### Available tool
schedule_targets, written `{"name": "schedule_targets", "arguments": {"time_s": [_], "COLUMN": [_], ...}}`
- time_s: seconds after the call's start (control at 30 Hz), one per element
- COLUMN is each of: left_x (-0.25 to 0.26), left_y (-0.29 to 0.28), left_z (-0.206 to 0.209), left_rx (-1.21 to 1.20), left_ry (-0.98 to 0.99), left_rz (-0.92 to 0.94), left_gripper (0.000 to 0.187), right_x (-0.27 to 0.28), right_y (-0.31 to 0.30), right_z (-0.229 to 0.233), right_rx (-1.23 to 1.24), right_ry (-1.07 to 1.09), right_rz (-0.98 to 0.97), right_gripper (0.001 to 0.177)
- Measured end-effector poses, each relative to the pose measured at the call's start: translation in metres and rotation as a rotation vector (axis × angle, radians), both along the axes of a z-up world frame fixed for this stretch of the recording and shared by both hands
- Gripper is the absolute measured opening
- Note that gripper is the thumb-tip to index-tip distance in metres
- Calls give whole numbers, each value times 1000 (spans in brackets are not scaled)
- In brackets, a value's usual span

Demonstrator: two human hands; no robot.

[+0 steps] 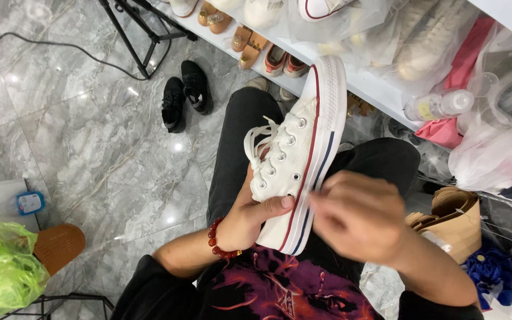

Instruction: The person cleans a white sneaker by applying cleaning liquid from a small bottle using a cotton swab to the rubber midsole and toe cap.

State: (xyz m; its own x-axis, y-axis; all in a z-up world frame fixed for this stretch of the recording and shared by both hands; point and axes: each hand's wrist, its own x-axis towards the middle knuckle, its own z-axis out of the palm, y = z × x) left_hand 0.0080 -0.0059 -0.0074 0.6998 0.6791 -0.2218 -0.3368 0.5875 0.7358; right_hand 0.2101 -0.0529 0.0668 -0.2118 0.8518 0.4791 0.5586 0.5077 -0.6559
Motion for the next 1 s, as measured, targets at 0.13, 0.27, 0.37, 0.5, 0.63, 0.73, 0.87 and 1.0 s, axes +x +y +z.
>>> {"name": "schedule_targets", "arguments": {"time_s": [0.13,0.27,0.37,0.5,0.63,0.73,0.87,1.0], "left_x": [-2,-3,-5,-6,-8,-10,-9,-6], "left_y": [-3,0,-1,-1,-3,-4,-2,-5], "left_z": [-2,-4,-5,-6,-2,-2,-4,-7], "left_rx": [-25,33,23,-20,7,11,46,25], "left_ry": [-14,27,45,54,34,48,54,64], "left_rz": [22,4,-12,-32,-35,-58,-65,-65], "left_gripper": [89,90,91,92,91,91,90,90], "right_x": [-1,4,1,4,3,8,3,10], "right_y": [4,9,1,2,-1,4,-4,5], "right_z": [-10,-12,-7,-11,-10,-13,-9,-16], "right_rx": [68,112,94,117,108,136,98,183], "right_ry": [17,28,14,-20,-1,8,1,11], "right_rz": [44,-19,61,24,102,-20,46,-98], "right_gripper": [24,21,21,19,21,19,18,18]}}
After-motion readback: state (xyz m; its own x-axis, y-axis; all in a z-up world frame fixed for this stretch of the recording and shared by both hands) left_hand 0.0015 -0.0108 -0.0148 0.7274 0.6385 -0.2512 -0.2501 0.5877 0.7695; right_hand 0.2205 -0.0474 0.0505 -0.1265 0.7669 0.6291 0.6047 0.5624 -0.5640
